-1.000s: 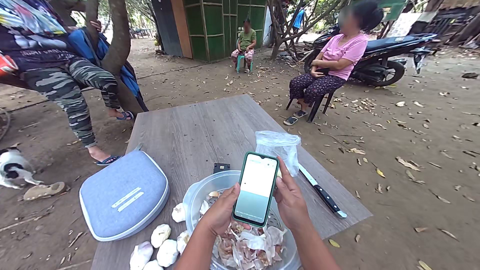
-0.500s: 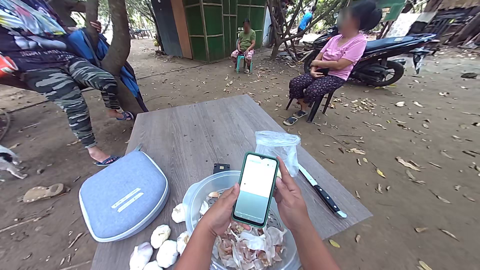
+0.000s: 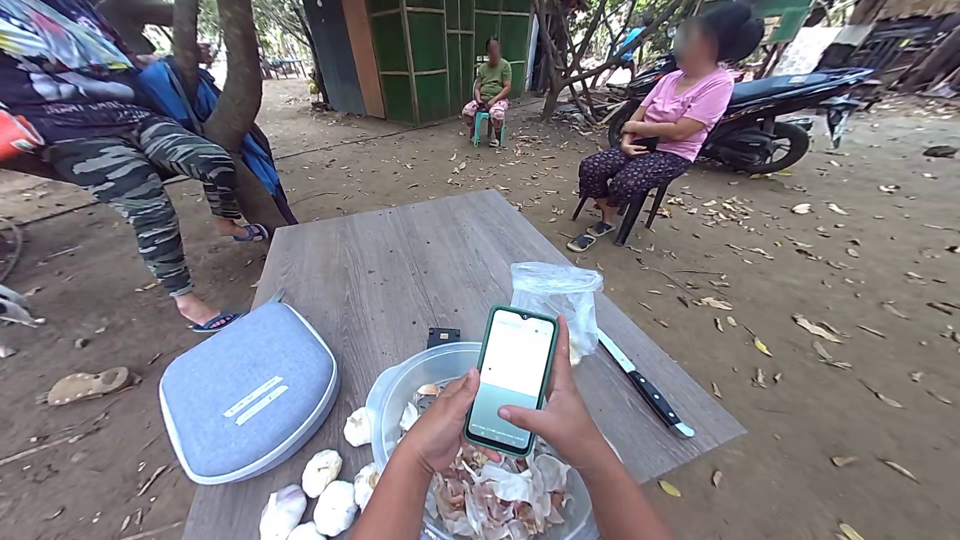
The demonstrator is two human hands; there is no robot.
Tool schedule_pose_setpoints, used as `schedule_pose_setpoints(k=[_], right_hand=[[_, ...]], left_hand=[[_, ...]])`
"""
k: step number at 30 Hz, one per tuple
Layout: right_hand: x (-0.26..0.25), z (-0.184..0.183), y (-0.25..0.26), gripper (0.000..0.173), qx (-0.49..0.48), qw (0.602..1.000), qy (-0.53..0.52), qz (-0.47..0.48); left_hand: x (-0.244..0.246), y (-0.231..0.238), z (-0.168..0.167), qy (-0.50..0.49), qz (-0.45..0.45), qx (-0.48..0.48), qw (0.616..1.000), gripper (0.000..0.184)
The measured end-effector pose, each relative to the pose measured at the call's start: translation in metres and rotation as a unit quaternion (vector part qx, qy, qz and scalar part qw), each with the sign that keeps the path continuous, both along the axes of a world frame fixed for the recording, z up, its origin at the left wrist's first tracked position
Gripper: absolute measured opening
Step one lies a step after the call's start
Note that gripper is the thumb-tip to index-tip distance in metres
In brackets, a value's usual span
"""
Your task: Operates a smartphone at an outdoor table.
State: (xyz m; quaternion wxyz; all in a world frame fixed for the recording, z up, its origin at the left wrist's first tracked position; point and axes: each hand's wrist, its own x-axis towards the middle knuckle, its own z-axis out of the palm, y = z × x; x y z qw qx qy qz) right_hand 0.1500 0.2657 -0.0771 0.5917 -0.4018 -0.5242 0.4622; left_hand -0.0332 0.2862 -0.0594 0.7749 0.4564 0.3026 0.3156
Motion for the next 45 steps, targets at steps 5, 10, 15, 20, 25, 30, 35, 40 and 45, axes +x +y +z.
schedule_pose_setpoints(k=[5, 10, 15, 20, 25, 30, 35, 40, 45], right_hand=[[0.004, -0.005, 0.002, 0.101, 0.037, 0.997, -0.058, -0.032], [0.004, -0.003, 0.001, 0.072, 0.079, 0.993, -0.068, -0.055], [0.004, -0.003, 0.001, 0.072, 0.074, 0.994, -0.061, -0.049], [0.005, -0.004, 0.001, 0.072, 0.073, 0.995, -0.052, -0.049], [0.005, -0.004, 0.002, 0.072, 0.074, 0.995, -0.047, -0.043], [0.004, -0.002, 0.001, 0.101, 0.042, 0.999, -0.022, 0.026], [0.006, -0.003, 0.001, 0.111, 0.025, 0.996, -0.036, 0.08], [0.011, -0.008, 0.005, 0.06, 0.088, 0.992, -0.004, -0.089], [0.01, -0.005, 0.004, 0.042, 0.082, 0.977, 0.042, -0.19]], left_hand=[[0.0, 0.0, 0.0, 0.002, 0.003, -0.002, 1.0, 0.05], [0.0, 0.0, -0.001, -0.006, -0.004, 0.0, 1.0, 0.05], [-0.001, 0.001, -0.003, -0.013, -0.01, 0.003, 1.0, 0.051], [-0.001, 0.001, -0.002, -0.015, -0.011, 0.002, 1.0, 0.051], [-0.001, 0.002, -0.004, -0.015, -0.013, 0.005, 1.0, 0.051], [0.001, 0.001, -0.002, -0.028, 0.025, 0.001, 0.999, 0.052], [0.002, 0.002, 0.0, -0.046, 0.077, -0.011, 0.996, 0.051], [0.0, 0.002, -0.003, -0.017, 0.019, 0.011, 1.0, 0.048], [0.001, 0.001, -0.003, 0.033, -0.02, 0.047, 0.998, 0.044]])
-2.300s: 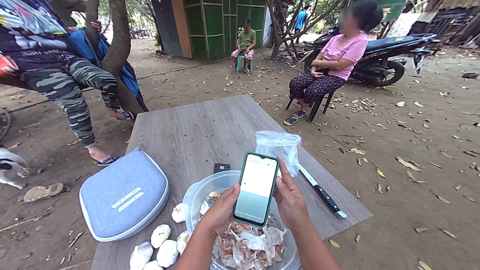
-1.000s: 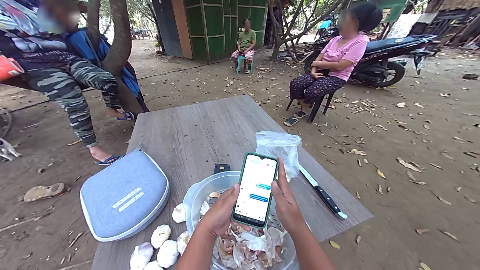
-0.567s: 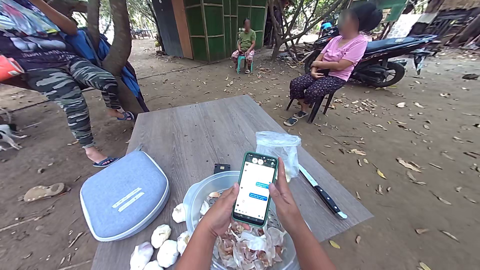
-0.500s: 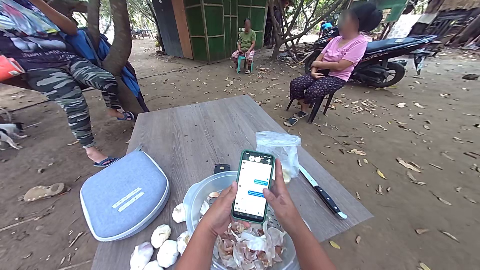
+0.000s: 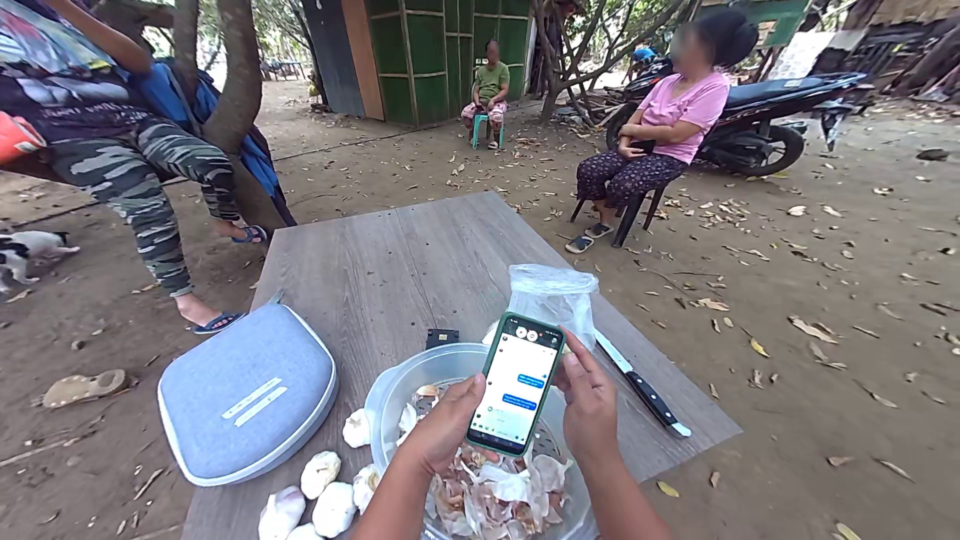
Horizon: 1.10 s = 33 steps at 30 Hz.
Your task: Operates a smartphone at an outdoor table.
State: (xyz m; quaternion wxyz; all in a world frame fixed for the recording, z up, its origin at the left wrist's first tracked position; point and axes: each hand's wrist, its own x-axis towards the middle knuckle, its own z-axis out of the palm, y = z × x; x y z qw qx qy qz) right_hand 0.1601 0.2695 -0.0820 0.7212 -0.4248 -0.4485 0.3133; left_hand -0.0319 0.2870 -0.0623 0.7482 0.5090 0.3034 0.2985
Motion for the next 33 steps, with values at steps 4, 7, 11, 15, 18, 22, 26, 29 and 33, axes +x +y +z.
schedule_pose_setpoints(k=[4, 7, 11, 15, 18, 22, 26, 29, 33], right_hand=[[-0.001, 0.0, -0.001, 0.039, 0.015, 1.0, 0.001, -0.006], [0.0, -0.002, 0.001, 0.04, 0.022, 1.0, -0.006, 0.009], [0.0, 0.001, -0.003, 0.068, -0.063, 0.981, -0.033, 0.18], [0.001, 0.009, -0.005, 0.085, -0.142, 0.921, -0.013, 0.362], [0.002, 0.009, -0.007, 0.085, -0.142, 0.909, 0.022, 0.39], [0.0, 0.01, -0.007, 0.081, -0.131, 0.916, 0.025, 0.378], [-0.001, 0.008, -0.006, 0.079, -0.12, 0.917, 0.029, 0.38], [-0.002, 0.008, -0.006, 0.078, -0.117, 0.918, 0.028, 0.379], [-0.003, 0.01, -0.006, 0.074, -0.134, 0.921, 0.017, 0.365]], left_hand=[[0.0, 0.0, 0.0, -0.001, -0.004, -0.003, 1.0, 0.044], [0.0, 0.0, -0.001, -0.003, -0.005, 0.0, 1.0, 0.045], [0.001, 0.001, -0.001, -0.048, 0.039, -0.021, 0.998, 0.048], [-0.002, 0.003, -0.003, -0.12, 0.062, -0.037, 0.99, 0.049], [-0.003, 0.005, -0.006, -0.143, 0.04, -0.038, 0.988, 0.057], [-0.004, 0.005, -0.007, -0.147, 0.03, -0.037, 0.988, 0.063], [-0.004, 0.005, -0.007, -0.154, 0.03, -0.04, 0.987, 0.064], [-0.005, 0.006, -0.008, -0.16, 0.026, -0.04, 0.986, 0.066], [-0.005, 0.005, -0.008, -0.162, 0.023, -0.04, 0.986, 0.071]])
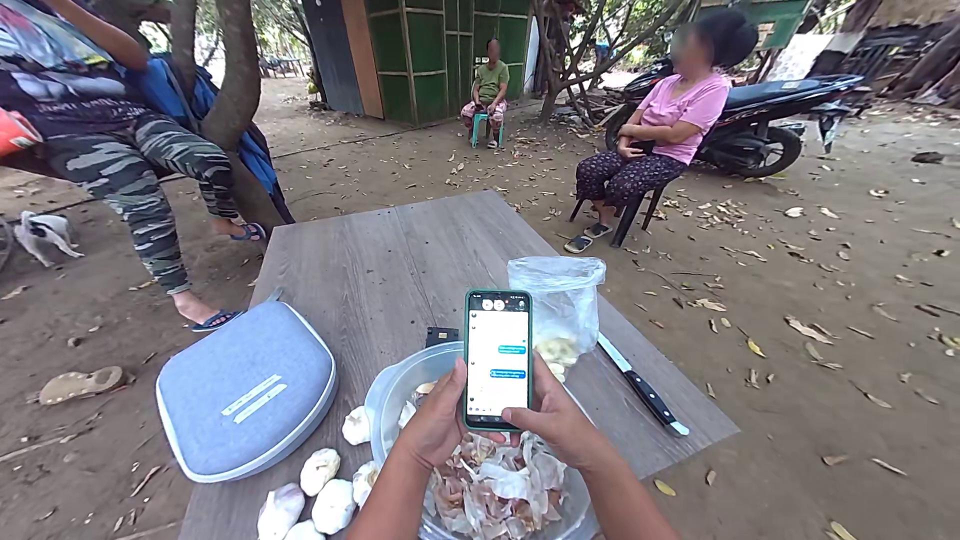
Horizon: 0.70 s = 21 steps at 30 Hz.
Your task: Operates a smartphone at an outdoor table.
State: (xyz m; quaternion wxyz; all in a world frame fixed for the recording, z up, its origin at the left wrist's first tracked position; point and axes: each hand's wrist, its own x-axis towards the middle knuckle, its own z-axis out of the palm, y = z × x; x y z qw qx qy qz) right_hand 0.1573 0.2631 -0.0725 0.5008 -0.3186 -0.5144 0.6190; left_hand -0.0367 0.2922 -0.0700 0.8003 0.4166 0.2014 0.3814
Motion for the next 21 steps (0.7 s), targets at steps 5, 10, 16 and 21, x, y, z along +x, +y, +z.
schedule_pose_setpoints(k=[5, 10, 16, 21], right_hand=[[0.0019, 0.0, -0.0003, 0.077, 0.005, 1.0, 0.018, 0.01], [0.0058, -0.0009, -0.0002, 0.067, 0.008, 1.0, 0.017, 0.008], [0.0084, -0.0013, -0.001, 0.059, -0.001, 1.0, 0.016, 0.004], [0.0092, -0.0022, -0.0014, 0.054, 0.006, 1.0, 0.021, 0.006]], left_hand=[[-0.0002, -0.0019, 0.0022, -0.004, -0.008, 0.003, 1.0, 0.051], [-0.0004, -0.0021, 0.0036, 0.002, -0.02, 0.003, 1.0, 0.052], [-0.0021, -0.0015, 0.0016, -0.015, -0.034, 0.01, 0.999, 0.059], [-0.0021, -0.0018, 0.0017, -0.016, -0.035, 0.012, 0.999, 0.058]])
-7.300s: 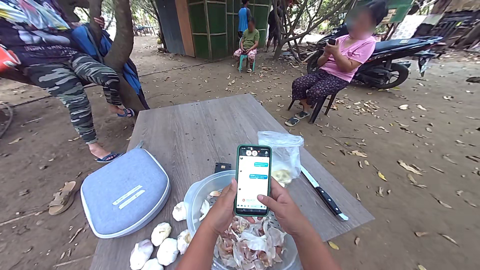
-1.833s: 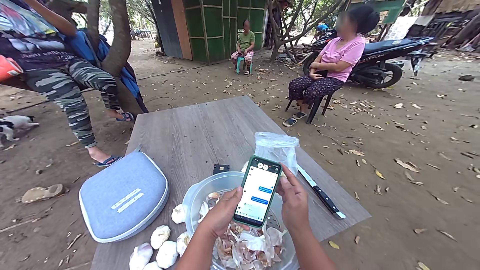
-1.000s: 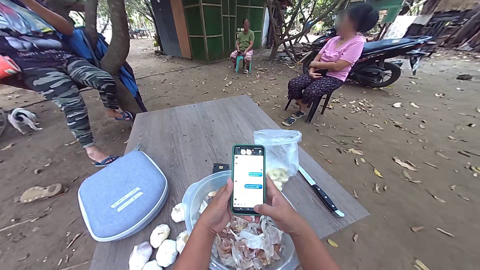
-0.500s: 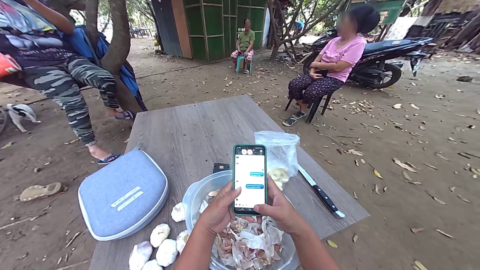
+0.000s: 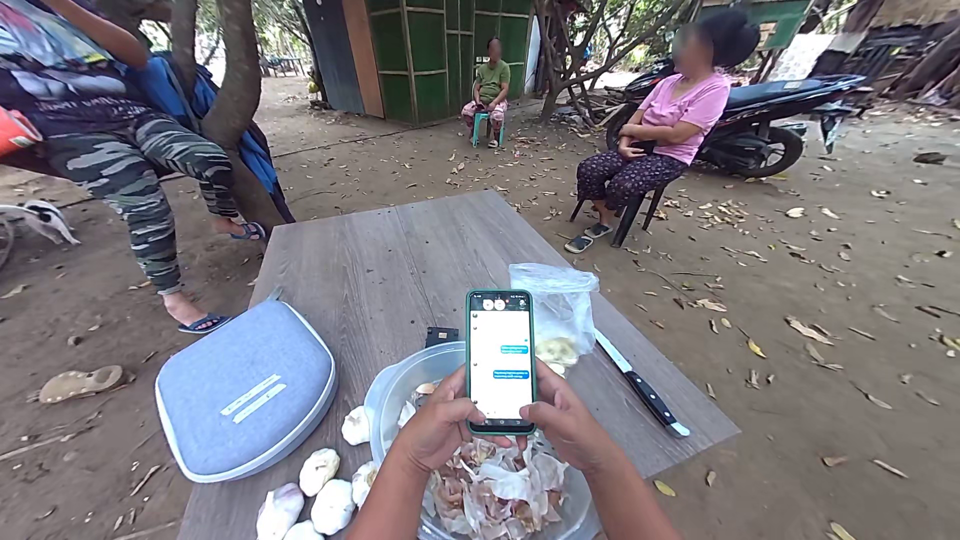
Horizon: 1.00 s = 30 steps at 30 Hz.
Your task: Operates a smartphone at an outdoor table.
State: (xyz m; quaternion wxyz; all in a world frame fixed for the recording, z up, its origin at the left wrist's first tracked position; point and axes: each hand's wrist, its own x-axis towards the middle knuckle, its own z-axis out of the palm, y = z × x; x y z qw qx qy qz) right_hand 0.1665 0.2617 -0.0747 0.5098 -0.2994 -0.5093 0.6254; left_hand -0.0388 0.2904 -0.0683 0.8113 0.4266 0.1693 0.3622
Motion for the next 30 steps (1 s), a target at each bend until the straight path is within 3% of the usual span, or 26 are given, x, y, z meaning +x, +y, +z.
schedule_pose_setpoints(k=[19, 23, 27, 30], right_hand=[[0.001, -0.002, 0.0, 0.05, 0.004, 1.0, 0.005, 0.003], [0.002, -0.004, 0.001, 0.049, 0.011, 1.0, 0.022, 0.013], [0.002, -0.005, 0.001, 0.049, 0.012, 0.999, 0.029, 0.02], [0.003, -0.004, 0.001, 0.049, 0.009, 0.999, 0.025, 0.02]], left_hand=[[-0.001, -0.001, 0.0, -0.018, 0.001, -0.002, 1.0, 0.051], [-0.002, 0.001, -0.004, -0.043, -0.011, 0.007, 0.999, 0.036], [-0.003, 0.005, -0.009, -0.076, -0.044, 0.027, 0.996, 0.063], [-0.003, 0.006, -0.01, -0.084, -0.061, 0.038, 0.994, 0.073]])
